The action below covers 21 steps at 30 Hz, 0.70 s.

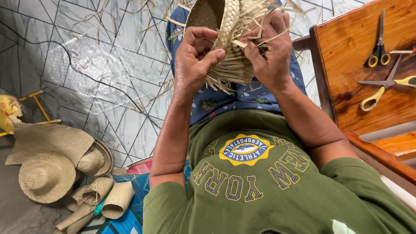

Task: Refining the shape and finish of a hand-woven straw hat by tucking in loose ends and trimming excess straw with scissors.

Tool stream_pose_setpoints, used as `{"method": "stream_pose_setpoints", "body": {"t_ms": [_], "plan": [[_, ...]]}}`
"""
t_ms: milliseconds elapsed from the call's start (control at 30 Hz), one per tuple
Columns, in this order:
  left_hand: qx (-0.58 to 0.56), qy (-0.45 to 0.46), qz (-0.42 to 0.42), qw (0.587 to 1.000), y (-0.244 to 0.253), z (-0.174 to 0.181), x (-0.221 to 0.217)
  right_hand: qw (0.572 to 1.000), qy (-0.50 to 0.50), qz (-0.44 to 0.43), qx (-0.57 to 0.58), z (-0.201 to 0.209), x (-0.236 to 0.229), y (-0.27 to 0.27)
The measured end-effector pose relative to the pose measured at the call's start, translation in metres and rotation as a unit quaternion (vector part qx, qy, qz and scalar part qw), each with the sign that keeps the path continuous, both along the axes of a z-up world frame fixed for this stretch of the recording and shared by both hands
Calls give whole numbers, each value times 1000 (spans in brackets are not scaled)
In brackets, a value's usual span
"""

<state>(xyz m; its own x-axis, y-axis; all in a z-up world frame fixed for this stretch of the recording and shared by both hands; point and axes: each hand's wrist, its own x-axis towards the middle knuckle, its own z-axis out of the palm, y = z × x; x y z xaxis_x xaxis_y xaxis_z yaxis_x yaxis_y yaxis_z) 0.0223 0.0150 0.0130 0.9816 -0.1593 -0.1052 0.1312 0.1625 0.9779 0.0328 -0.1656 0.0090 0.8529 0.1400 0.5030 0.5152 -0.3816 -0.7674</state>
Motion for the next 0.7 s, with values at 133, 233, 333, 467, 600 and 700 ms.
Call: {"method": "stream_pose_setpoints", "body": {"t_ms": [133, 233, 333, 467, 600, 700], "plan": [[2, 2, 8, 1000, 3, -2, 3, 1000, 24, -7, 2, 0, 1, 2], [-1, 13, 13, 1000, 4, 0, 1, 1000, 21, -7, 4, 0, 1, 4], [3, 22, 22, 999, 3, 4, 2, 1000, 21, -9, 1, -1, 3, 4], [90, -33, 11, 995, 1, 0, 2, 1000, 25, -12, -5, -3, 2, 3], [139, -69, 26, 987, -1, 0, 2, 1000, 27, -9, 10, -4, 2, 3], [213, -107, 25, 971, -2, 5, 3, 999, 28, -14, 16, -9, 2, 2]]}}
